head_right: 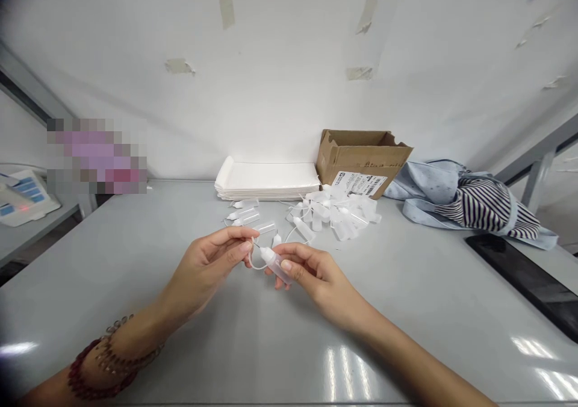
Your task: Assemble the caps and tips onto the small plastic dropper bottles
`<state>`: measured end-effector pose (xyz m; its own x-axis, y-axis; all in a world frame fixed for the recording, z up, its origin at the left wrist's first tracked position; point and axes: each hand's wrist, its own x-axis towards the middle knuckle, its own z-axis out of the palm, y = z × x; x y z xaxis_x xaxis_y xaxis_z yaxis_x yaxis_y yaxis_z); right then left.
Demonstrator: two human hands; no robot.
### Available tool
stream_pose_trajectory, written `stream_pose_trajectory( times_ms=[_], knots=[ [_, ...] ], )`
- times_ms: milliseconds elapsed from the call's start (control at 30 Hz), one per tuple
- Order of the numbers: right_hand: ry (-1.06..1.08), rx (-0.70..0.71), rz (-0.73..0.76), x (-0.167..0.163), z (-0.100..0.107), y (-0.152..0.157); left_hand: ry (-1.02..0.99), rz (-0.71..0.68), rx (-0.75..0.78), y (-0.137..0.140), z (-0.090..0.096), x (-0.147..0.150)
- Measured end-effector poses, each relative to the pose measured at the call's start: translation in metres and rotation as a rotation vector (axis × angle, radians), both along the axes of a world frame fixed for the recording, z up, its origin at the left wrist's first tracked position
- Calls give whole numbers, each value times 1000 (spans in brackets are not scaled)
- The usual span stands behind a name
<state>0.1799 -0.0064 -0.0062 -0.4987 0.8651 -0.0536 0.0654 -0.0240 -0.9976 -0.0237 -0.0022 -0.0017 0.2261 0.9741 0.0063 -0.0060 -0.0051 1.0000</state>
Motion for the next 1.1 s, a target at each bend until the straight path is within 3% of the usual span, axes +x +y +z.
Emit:
stream_pose_trajectory(
  times_ms=[200, 433, 600, 867, 1100],
  knots=[
    [-16, 11, -29, -1, 0, 0, 44, 39, 55, -2, 4, 1],
    [-32, 19, -61, -2, -1, 1, 109, 106, 260, -4, 2, 6],
    [-23, 16, -66, -2, -1, 0, 174, 128, 325, -4, 0, 6],
    [-53, 47, -83, -3, 0, -2, 204, 126, 327, -4, 1, 5],
    [-4, 25, -87, -9, -2, -5, 163, 76, 166, -2, 4, 3]
  ],
)
